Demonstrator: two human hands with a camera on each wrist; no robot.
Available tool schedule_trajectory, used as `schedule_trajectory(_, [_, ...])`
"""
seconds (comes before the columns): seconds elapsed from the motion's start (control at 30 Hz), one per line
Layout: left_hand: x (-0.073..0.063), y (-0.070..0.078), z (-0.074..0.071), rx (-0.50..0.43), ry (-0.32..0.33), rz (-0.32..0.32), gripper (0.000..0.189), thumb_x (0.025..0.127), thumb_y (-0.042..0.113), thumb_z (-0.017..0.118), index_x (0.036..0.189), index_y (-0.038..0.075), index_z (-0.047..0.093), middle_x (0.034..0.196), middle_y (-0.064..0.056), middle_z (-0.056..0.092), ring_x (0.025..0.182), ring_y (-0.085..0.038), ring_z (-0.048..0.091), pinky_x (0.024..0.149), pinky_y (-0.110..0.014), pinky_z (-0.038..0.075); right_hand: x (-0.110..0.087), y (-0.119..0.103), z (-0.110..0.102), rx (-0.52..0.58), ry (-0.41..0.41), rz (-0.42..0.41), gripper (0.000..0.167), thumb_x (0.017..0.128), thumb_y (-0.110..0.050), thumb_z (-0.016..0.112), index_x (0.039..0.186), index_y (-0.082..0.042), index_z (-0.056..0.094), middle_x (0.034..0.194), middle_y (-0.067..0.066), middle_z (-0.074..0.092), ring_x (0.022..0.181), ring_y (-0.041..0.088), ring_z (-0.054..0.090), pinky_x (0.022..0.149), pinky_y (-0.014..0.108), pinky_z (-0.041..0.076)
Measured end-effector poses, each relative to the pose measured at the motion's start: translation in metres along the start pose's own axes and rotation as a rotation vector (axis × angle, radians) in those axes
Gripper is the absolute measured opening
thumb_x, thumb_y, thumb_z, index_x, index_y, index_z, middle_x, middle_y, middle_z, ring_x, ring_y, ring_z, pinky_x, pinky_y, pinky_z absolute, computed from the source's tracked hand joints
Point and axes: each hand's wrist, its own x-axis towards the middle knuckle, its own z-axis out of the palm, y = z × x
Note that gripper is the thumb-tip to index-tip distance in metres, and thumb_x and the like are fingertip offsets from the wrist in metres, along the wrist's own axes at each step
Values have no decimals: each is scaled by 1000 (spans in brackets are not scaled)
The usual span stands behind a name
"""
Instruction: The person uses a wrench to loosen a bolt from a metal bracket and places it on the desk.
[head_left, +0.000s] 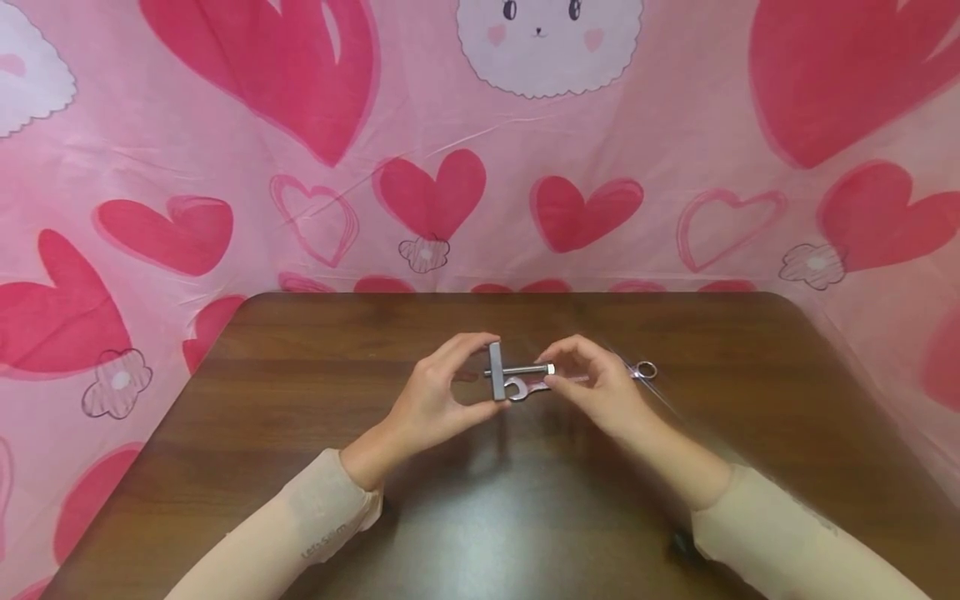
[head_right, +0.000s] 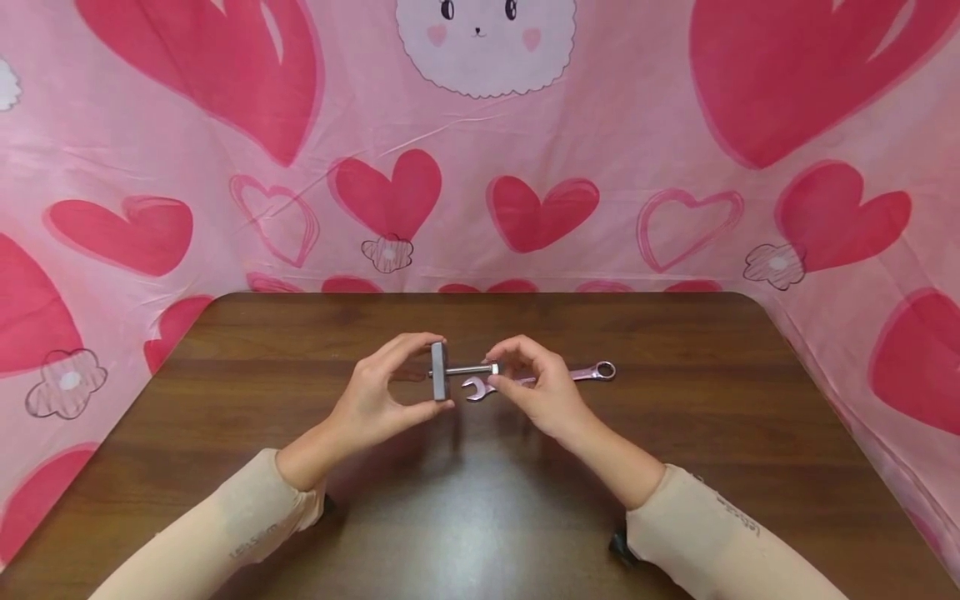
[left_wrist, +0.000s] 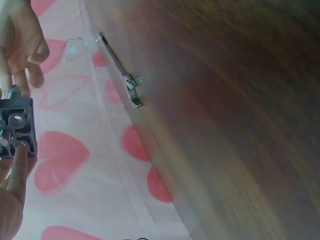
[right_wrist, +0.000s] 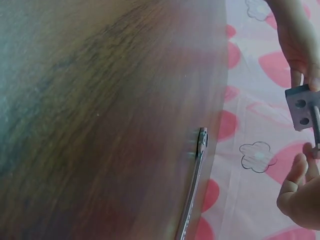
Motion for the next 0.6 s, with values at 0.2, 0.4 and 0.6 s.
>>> schedule_trajectory(0.2, [-1,-1,2,-38,2,-10,70,72,11,88,133,7,55,125,-6,63,113,-17,63,79,-29,62,-1,-1,1,47,39,207,26,99,-17,62,116,2,60,88,-11,71,74,6,62,65,23,54])
schedule_trajectory(0.4, [0,-1,5,-34,16,-2,71,71,12,89,133,8,56,124,-5,64,114,-19,63,84,-32,61,1,-3,6,65,90,189,22,99,-15,61,110,4,60,78,-9,67,72,6,61,62,20,50])
schedule_trajectory(0.6, [1,-2,3,-66,14,-50,74,69,9,90,134,10,55,121,-5,64,109,-20,66,79,-24,61,1,2,6,13,78,-6,25,90,5,66,113,4,58,99,-8,66,80,8,58,68,20,50])
